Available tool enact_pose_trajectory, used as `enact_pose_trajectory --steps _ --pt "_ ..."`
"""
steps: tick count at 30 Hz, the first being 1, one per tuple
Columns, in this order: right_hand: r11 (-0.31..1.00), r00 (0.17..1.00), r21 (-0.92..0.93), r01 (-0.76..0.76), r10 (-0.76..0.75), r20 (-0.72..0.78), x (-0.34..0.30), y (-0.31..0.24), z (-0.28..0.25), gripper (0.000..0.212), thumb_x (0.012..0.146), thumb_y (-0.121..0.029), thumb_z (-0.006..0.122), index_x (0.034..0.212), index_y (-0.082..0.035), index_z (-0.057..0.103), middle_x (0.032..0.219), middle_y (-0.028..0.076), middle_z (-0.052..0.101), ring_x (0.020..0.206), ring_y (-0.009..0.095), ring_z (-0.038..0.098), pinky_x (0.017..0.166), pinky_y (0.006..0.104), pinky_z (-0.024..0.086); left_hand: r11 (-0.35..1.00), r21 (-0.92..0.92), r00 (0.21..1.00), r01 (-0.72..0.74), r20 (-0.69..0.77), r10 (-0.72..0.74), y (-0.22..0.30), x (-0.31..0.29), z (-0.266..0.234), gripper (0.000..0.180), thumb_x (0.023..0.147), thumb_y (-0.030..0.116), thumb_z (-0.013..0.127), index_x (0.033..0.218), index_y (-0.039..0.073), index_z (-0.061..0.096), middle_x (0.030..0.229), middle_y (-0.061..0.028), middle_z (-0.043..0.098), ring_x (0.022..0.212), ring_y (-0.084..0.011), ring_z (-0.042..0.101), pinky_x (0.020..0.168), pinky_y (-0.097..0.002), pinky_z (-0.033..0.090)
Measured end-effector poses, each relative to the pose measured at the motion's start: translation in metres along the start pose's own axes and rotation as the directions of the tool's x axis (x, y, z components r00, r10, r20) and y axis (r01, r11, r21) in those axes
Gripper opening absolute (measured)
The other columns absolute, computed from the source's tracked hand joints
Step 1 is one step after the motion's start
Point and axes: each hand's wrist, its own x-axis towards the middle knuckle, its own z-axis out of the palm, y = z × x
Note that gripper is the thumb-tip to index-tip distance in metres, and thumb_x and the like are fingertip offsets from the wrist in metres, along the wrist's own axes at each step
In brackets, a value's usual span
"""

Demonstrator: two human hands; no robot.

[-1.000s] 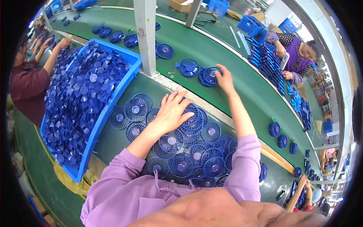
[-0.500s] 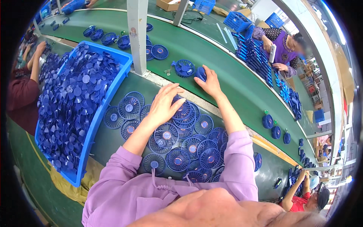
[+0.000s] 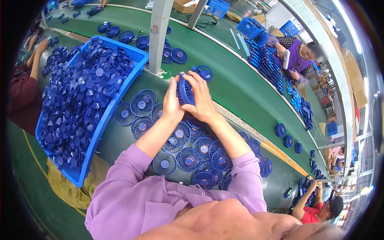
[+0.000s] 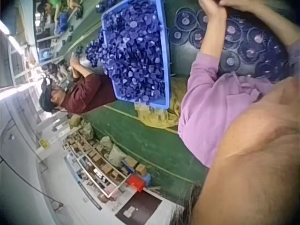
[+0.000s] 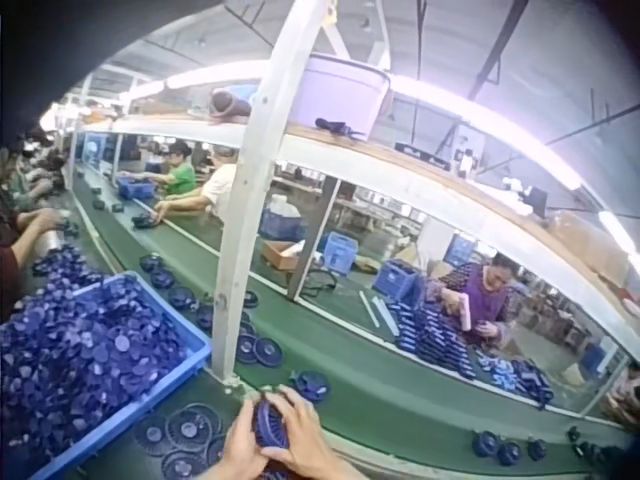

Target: The person assembles small electric fans by picking up fan bodies and grilles, pressing the components together by hand, and placing the assembled units onto the conveyor belt.

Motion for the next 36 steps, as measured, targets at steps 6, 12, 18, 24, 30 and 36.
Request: enact_pose_trajectory --steps 6,12,18,24,30,36 --pt "0.842 0.99 0.536 -0.057 0.116 -0.077 0.006 -0.027 0.02 0.084 0.089 -0.064 0.043 0.142 -0.002 0.024 0.141 0.02 0.035 0.132 0.034 0.035 0.109 0.0413 0.028 0.553 0.599 0.799 -0.579 0.283 0.53 0.005 -0.023 0.009 0.045 0.104 0.027 0.028 0.138 -0.002 0.035 0.143 -0.013 0.035 0.133 -0.0231 0.033 0.11 -0.036 0.025" --pt "0.659 0.959 0.734 -0.162 0.28 -0.04 0.006 -0.043 0.022 0.054 0.097 -0.034 0.042 0.139 -0.004 0.027 0.136 0.015 0.038 0.128 0.025 0.037 0.107 0.0366 0.029 0.282 0.61 0.625 -0.741 0.471 0.623 0.002 -0.015 -0.001 0.043 0.1 0.021 0.037 0.131 -0.009 0.036 0.138 -0.0222 0.04 0.124 -0.0313 0.043 0.106 -0.0409 0.032" --pt "0.816 0.902 0.477 -0.327 0.42 -0.099 -0.011 0.029 -0.006 0.042 0.094 -0.03 0.052 0.127 -0.004 0.048 0.122 0.013 0.051 0.111 0.022 0.052 0.095 0.0339 0.042 0.082 0.813 0.811 -0.576 0.558 0.174 -0.003 0.017 -0.016 0.045 0.097 0.028 0.046 0.13 -0.001 0.043 0.133 -0.0219 0.047 0.122 -0.0375 0.046 0.102 -0.0436 0.035" --pt "0.534 0.691 -0.447 -0.717 0.628 -0.357 -0.103 0.128 -0.071 0.062 0.077 -0.041 0.071 0.126 -0.01 0.053 0.124 0.026 0.052 0.114 0.042 0.05 0.096 0.048 0.042 -0.238 0.842 0.868 -0.485 0.429 -0.25 -0.023 0.091 0.011 0.045 0.093 0.041 0.048 0.094 0.0 0.067 0.09 -0.0221 0.066 0.09 -0.0377 0.063 0.08 -0.0454 0.049" --pt "0.957 0.959 -0.097 -0.275 0.28 0.046 -0.059 0.041 -0.039 0.061 0.073 -0.042 0.074 0.118 -0.004 0.057 0.128 0.025 0.05 0.122 0.042 0.044 0.103 0.0477 0.037 -0.652 0.702 0.946 -0.286 0.098 -0.309 -0.067 0.15 0.029 0.059 0.089 0.056 0.047 0.096 0.002 0.071 0.101 -0.0201 0.068 0.098 -0.035 0.065 0.082 -0.0441 0.052" --pt "0.982 0.966 0.008 -0.188 0.183 0.182 -0.052 0.011 -0.002 0.065 0.069 -0.031 0.078 0.119 -0.004 0.047 0.113 0.021 0.057 0.105 0.04 0.054 0.091 0.0479 0.042 -0.744 0.598 0.954 -0.299 0.175 -0.243 -0.094 0.147 0.042 0.019 0.081 0.022 0.061 0.092 0.01 0.073 0.095 -0.0132 0.07 0.089 -0.0292 0.069 0.07 -0.043 0.055"
